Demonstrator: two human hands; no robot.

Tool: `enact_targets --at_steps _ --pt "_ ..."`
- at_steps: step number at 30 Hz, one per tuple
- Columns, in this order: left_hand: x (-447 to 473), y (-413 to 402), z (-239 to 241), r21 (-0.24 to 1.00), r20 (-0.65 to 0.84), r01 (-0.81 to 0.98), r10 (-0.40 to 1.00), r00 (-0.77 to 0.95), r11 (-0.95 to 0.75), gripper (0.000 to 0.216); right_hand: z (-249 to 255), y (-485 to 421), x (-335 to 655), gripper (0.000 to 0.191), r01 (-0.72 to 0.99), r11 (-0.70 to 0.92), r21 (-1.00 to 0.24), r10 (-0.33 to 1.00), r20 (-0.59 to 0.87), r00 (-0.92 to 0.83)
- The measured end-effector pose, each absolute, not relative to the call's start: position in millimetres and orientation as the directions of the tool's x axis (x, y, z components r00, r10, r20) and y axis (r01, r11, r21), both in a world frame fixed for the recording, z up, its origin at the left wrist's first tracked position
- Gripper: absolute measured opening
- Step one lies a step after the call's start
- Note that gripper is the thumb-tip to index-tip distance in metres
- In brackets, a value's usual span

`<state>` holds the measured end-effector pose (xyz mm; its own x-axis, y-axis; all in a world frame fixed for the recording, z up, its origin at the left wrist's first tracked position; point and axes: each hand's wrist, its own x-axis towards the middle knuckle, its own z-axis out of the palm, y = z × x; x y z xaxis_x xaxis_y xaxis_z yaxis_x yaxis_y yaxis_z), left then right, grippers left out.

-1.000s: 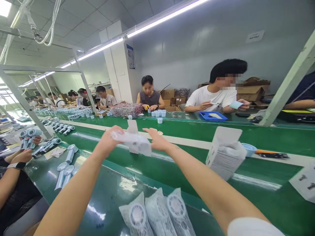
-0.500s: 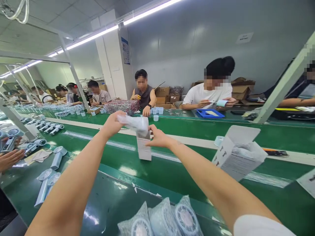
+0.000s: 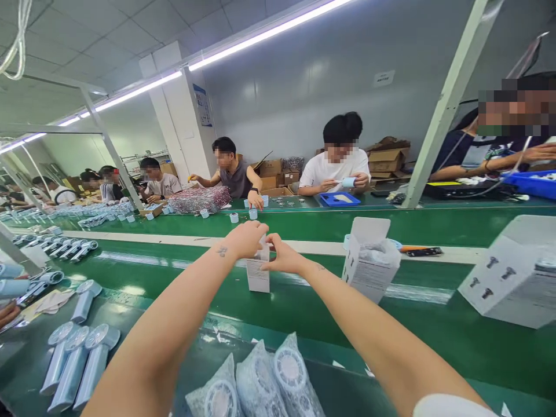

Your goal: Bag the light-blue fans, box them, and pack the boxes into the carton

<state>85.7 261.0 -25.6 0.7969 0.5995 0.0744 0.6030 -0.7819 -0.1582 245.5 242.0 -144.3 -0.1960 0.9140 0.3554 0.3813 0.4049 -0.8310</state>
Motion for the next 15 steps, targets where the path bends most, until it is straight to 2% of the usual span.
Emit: enact_targets --at_steps 4,6,9,12,15 --pt "74.3 246.0 -29.1 -0.241 0.043 0.586 0.595 0.803 -0.773 0.015 -143.7 248.7 242.2 0.072 0.372 0.386 -0.845 0.923 0.353 -0.154" --pt "63.4 232.6 -28.4 -0.282 0.086 0.556 0.556 0.826 -0.782 0.016 -143.8 253.1 233.3 0.072 0.364 0.386 -0.848 0.923 0.355 -0.15" --pt "40.5 204.7 -28.6 -0.21 0.152 0.529 0.507 0.848 -0.822 0.02 -145.9 261.9 215.5 0.073 0.336 0.412 -0.847 0.91 0.362 -0.204" --pt "15.2 172.2 -31.4 -0.115 0.091 0.475 0.467 0.88 -0.873 0.017 -144.7 268.2 198.6 0.075 0.319 0.437 -0.841 0.894 0.364 -0.262" --pt "-3.8 140.6 -33.1 -0.094 0.025 0.422 0.422 0.906 -0.902 0.016 -132.8 252.4 189.8 0.091 0.345 0.44 -0.829 0.896 0.38 -0.229"
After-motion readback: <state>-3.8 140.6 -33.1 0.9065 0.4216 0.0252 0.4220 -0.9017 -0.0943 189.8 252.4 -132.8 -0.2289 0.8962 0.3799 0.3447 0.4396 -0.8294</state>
